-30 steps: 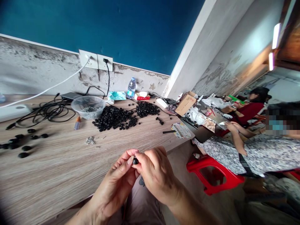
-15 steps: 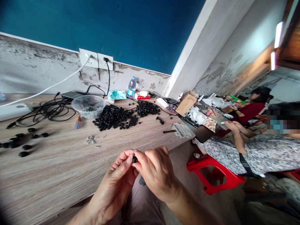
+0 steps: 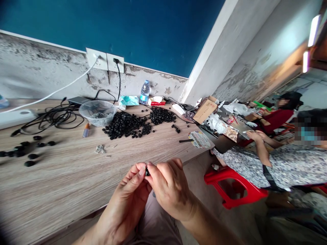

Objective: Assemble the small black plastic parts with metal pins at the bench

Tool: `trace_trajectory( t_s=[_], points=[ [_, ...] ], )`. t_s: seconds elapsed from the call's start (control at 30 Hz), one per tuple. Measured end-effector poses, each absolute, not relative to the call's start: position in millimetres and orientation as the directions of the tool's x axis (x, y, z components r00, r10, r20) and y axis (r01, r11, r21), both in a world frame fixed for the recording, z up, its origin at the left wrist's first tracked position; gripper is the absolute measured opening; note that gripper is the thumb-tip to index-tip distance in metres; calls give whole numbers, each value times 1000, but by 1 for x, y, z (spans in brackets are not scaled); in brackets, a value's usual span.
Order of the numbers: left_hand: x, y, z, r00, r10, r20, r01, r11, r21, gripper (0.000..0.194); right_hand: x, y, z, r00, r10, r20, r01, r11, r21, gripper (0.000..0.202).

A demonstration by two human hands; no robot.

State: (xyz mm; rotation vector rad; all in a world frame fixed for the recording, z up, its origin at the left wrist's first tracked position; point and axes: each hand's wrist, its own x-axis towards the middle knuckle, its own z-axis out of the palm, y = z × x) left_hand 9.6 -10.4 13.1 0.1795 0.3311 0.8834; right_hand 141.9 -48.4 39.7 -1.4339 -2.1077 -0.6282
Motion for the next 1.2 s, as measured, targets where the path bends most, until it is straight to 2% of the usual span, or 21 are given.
trace_trajectory(
  t_s=[0.17,0.4,0.6,0.73,0.93,1.2],
  points=[
    [11,-11,16,568,795,-214,-738,607,294,12,142,-46,36,-316,672,670,940,317,125,20],
    [13,-8,10,550,797,-249,-748,603,277,12,145,-43,29,-256,701,666,942,334,11,20],
    [13,-8,8,562,789,-249,-743,614,267,12,146,-44,26,-303,678,669,933,356,62,21],
    [12,-8,7,566,780,-266,-735,624,267,11,146,-43,24,-294,694,658,934,353,45,17],
    [12,-6,7,546,801,-245,-742,598,303,13,146,-40,24,-264,686,679,929,369,-12,17],
    [8,-6,6,520,838,-168,-727,537,427,14,148,-37,31,-322,641,697,925,370,86,15]
  ],
)
